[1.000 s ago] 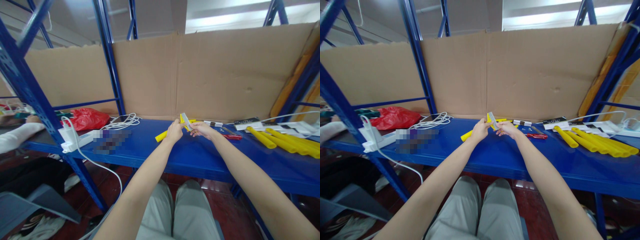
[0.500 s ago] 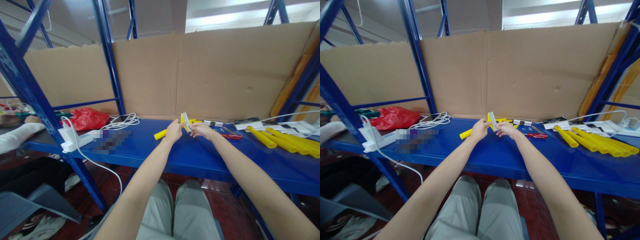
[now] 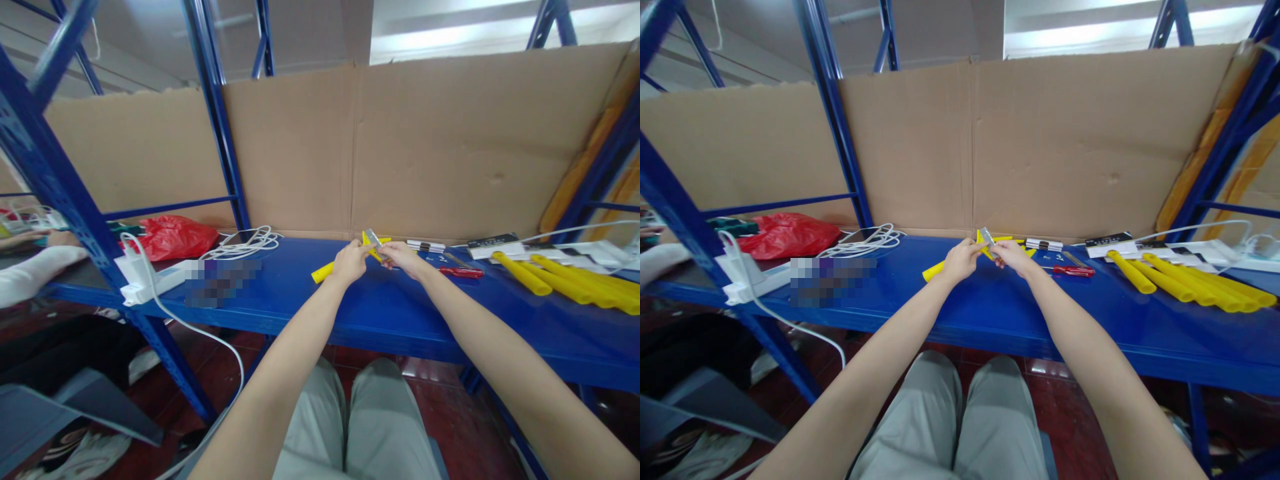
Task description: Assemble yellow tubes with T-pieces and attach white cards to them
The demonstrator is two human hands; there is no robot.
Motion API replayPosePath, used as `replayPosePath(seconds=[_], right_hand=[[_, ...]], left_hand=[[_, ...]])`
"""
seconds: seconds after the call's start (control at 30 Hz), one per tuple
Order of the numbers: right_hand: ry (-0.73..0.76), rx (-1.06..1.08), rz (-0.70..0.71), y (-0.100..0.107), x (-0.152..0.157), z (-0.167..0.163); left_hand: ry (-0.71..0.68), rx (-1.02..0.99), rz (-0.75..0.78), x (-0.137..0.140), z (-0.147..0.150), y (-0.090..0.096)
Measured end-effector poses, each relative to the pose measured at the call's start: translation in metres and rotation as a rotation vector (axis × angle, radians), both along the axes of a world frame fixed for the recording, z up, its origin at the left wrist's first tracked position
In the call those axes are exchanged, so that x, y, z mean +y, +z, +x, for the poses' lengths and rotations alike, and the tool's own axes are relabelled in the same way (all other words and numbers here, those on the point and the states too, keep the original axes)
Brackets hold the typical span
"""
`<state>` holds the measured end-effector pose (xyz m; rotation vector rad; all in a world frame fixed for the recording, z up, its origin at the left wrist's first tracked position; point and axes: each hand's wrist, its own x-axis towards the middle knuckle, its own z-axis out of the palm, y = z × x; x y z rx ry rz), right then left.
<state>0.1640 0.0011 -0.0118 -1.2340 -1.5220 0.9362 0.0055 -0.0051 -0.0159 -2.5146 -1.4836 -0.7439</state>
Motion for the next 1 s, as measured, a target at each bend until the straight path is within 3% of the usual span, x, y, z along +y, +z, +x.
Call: replayPosePath(seconds=[0.17, 0.53, 0.8, 1.0], right_hand=[[-0.013, -0.003, -0.007, 0.001, -0.002, -0.001], [-0.062, 0.002, -0.2, 0.006, -0.006, -0.004], [-0.105, 0.076, -0.221, 0.008, -0.005, 0.0], [-0.139, 0.001, -0.17, 0.007, 0.0, 0.006]], left_hand=[[-0.014, 0.005, -0.005, -0.001, 0.0, 0.0], [-0.071, 0.057, -0.047, 0.003, 0.002, -0.003], [-0.149, 0.062, -0.024, 0.002, 0.004, -0.004], [-0.189, 0.044, -0.019, 0.002, 0.006, -0.004]])
